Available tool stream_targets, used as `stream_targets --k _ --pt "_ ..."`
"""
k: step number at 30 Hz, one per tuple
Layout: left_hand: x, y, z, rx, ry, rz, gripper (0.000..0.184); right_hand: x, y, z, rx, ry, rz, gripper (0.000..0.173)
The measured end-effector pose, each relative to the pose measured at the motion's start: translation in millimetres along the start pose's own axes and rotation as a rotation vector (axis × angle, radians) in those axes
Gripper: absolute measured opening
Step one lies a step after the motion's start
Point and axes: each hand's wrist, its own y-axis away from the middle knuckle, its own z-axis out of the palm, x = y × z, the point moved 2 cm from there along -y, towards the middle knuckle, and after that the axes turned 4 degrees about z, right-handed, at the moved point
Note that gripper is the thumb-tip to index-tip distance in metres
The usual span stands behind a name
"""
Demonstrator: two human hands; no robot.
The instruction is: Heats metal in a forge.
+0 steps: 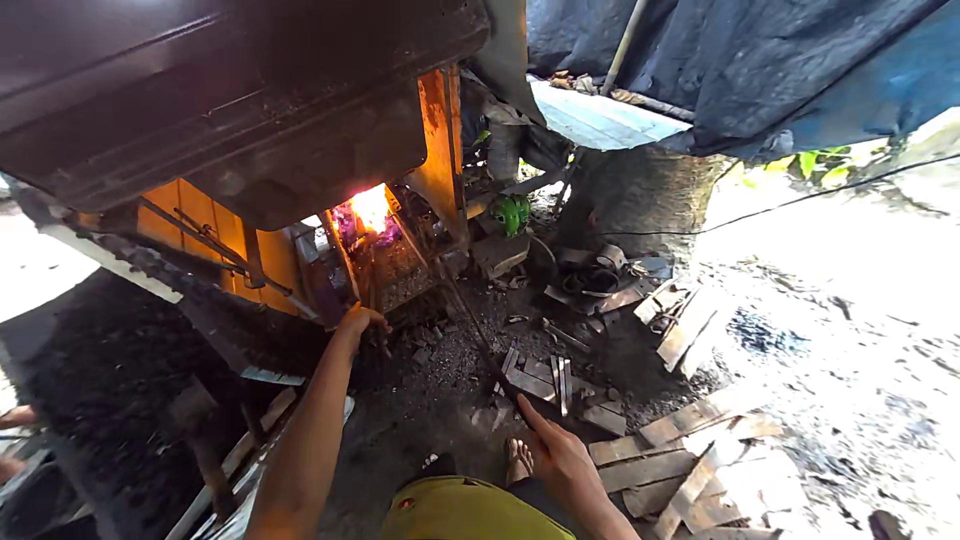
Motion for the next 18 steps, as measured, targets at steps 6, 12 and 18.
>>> stream_targets --k 6,12,18 --pt "0.5 -6.8 32.5 -0.015 0.119 -0.047 0.061 23.0 21.1 -7.9 0.094 -0.015 -0.073 0.053" --pt "13.0 -26.9 50.2 0.068 0.066 0.008 0.063 28.3 21.7 -21.2 0.017 -0.004 -0.043 0.053" --pt "-11.5 -65.7 74.0 0.201 -0.075 0.151 0.066 19.5 3.0 -28.9 -0.03 0.069 -0.047 0.054"
